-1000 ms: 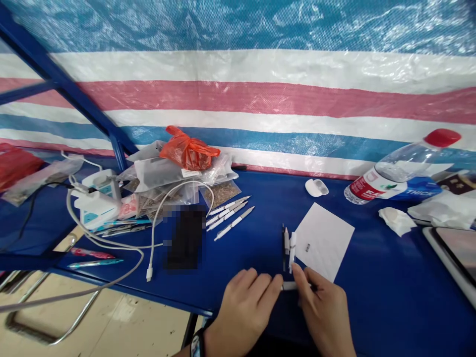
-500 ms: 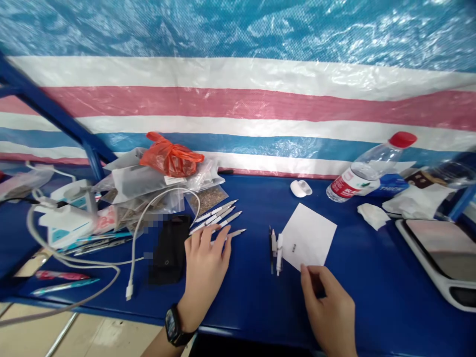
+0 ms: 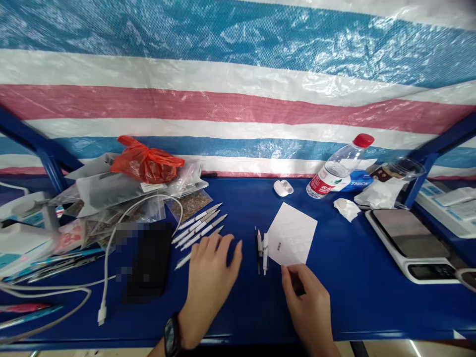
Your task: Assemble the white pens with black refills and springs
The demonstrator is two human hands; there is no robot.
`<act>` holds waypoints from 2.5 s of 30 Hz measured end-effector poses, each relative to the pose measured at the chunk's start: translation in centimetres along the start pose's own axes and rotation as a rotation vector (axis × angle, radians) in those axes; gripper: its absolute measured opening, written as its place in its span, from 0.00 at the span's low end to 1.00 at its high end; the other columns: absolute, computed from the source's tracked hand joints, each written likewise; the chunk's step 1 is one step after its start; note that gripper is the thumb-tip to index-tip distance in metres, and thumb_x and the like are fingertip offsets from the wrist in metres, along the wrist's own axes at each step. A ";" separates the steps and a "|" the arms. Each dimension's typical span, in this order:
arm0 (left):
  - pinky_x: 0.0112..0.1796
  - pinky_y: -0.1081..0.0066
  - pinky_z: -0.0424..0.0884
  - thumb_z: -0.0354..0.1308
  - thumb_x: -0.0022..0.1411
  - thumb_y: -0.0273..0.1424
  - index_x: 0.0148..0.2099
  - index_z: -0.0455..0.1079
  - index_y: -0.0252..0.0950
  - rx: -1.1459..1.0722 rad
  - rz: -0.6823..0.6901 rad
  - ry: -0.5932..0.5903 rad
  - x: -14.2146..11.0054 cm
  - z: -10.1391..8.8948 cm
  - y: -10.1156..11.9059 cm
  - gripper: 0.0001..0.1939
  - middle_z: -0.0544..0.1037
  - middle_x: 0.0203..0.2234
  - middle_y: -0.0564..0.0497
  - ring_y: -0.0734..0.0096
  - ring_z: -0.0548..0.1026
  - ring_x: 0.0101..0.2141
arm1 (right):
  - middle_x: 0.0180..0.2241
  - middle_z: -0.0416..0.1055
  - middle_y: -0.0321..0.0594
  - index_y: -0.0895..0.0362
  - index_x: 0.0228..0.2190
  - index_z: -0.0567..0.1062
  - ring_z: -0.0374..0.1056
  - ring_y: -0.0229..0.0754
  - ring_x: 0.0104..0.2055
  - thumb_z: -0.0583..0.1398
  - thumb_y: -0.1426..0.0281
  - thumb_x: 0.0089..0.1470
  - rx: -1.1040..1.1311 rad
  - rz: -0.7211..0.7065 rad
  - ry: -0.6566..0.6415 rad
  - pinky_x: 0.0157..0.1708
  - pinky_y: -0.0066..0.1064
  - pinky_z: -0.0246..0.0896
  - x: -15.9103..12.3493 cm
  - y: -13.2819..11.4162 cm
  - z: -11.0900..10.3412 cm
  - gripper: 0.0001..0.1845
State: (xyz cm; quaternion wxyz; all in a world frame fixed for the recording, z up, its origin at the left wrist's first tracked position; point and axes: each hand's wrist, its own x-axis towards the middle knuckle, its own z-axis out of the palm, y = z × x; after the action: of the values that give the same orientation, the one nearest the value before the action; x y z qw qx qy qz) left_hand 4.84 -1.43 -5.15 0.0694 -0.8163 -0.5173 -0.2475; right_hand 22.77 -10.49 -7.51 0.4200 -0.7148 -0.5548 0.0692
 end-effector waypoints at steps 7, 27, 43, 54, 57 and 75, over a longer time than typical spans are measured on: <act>0.40 0.59 0.73 0.52 0.71 0.38 0.44 0.71 0.32 0.000 -0.229 -0.590 3.5 0.4 5.9 0.14 0.79 0.35 0.41 0.51 0.80 0.38 | 0.19 0.66 0.34 0.55 0.25 0.72 0.60 0.36 0.20 0.57 0.60 0.67 0.020 0.036 -0.040 0.22 0.27 0.55 0.1 -0.3 -0.4 0.20; 0.37 0.64 0.67 0.45 0.70 0.26 0.42 0.64 0.35 -0.240 -0.225 -0.824 4.4 -0.9 2.7 0.07 0.75 0.36 0.45 0.57 0.78 0.38 | 0.18 0.66 0.34 0.55 0.24 0.74 0.59 0.36 0.19 0.59 0.56 0.64 0.094 0.116 0.002 0.19 0.27 0.55 0.0 0.4 -0.4 0.21; 0.26 0.73 0.56 0.47 0.65 0.29 0.42 0.62 0.37 -1.526 -0.388 -1.042 1.9 -5.2 2.0 0.04 0.60 0.23 0.59 0.78 0.58 0.23 | 0.30 0.74 0.38 0.47 0.34 0.85 0.71 0.36 0.30 0.64 0.63 0.62 0.752 0.055 -0.330 0.30 0.23 0.71 5.8 -5.2 -2.7 0.08; 0.28 0.71 0.55 0.50 0.67 0.32 0.34 0.56 0.38 -1.370 -0.339 -1.103 2.2 -5.2 1.9 0.08 0.60 0.24 0.60 0.78 0.58 0.25 | 0.27 0.78 0.38 0.49 0.25 0.84 0.74 0.39 0.30 0.75 0.60 0.47 0.779 0.173 -0.146 0.28 0.23 0.71 7.7 -3.6 -5.1 0.09; 0.29 0.71 0.54 0.48 0.68 0.32 0.35 0.57 0.38 -1.300 -0.301 -1.104 2.4 -5.8 1.7 0.07 0.60 0.24 0.60 0.77 0.57 0.25 | 0.23 0.77 0.38 0.49 0.22 0.83 0.71 0.37 0.24 0.77 0.55 0.40 0.792 0.210 -0.022 0.22 0.22 0.69 9.0 -3.7 -7.1 0.14; 0.31 0.70 0.56 0.48 0.69 0.37 0.35 0.58 0.38 -1.139 -0.224 -0.965 1.2 -4.8 1.2 0.10 0.62 0.25 0.57 0.71 0.61 0.28 | 0.43 0.81 0.46 0.49 0.48 0.81 0.75 0.44 0.33 0.66 0.45 0.53 0.570 0.159 -0.338 0.29 0.34 0.72 8.0 -0.5 -4.2 0.28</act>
State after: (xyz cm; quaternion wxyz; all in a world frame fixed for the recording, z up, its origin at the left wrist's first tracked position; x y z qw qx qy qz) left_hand 4.73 -2.79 -0.22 -0.6230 -0.6865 -0.3623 -0.0970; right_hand 27.75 -5.82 -1.57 0.4983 -0.5880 -0.5175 0.3716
